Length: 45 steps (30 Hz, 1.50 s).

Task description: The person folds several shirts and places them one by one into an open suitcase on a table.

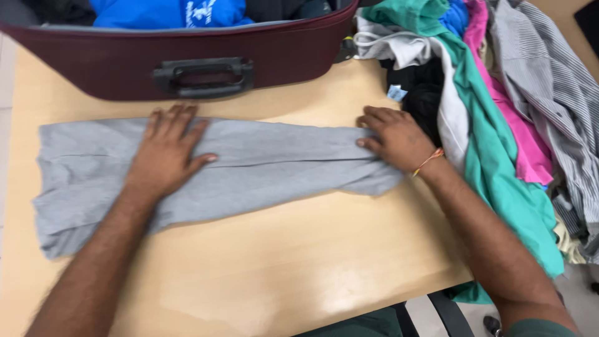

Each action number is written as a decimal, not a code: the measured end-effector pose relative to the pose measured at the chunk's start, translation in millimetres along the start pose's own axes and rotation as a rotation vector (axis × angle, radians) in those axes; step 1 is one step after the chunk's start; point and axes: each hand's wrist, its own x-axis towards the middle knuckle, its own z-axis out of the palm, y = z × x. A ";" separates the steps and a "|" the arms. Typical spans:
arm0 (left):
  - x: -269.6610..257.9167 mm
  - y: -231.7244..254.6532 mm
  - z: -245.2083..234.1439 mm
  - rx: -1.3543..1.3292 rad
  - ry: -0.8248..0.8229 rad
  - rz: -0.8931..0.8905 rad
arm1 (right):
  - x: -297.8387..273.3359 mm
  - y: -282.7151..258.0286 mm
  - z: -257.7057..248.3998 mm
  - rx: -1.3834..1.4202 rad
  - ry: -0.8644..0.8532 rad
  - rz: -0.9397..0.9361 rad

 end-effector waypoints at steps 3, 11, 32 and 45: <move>1.3 11.0 -11.6 -0.047 0.062 0.030 | -4.9 21.8 -20.8 0.235 -0.098 0.085; 46.4 198.8 4.2 -0.397 0.070 0.338 | -27.6 1.2 -55.7 0.289 -0.170 0.724; 81.4 179.4 -30.4 -0.829 -0.849 0.031 | -130.8 -1.7 -44.4 0.819 -0.694 0.297; 79.5 303.8 38.8 -0.406 0.010 0.378 | -40.9 28.0 11.8 0.640 0.051 0.102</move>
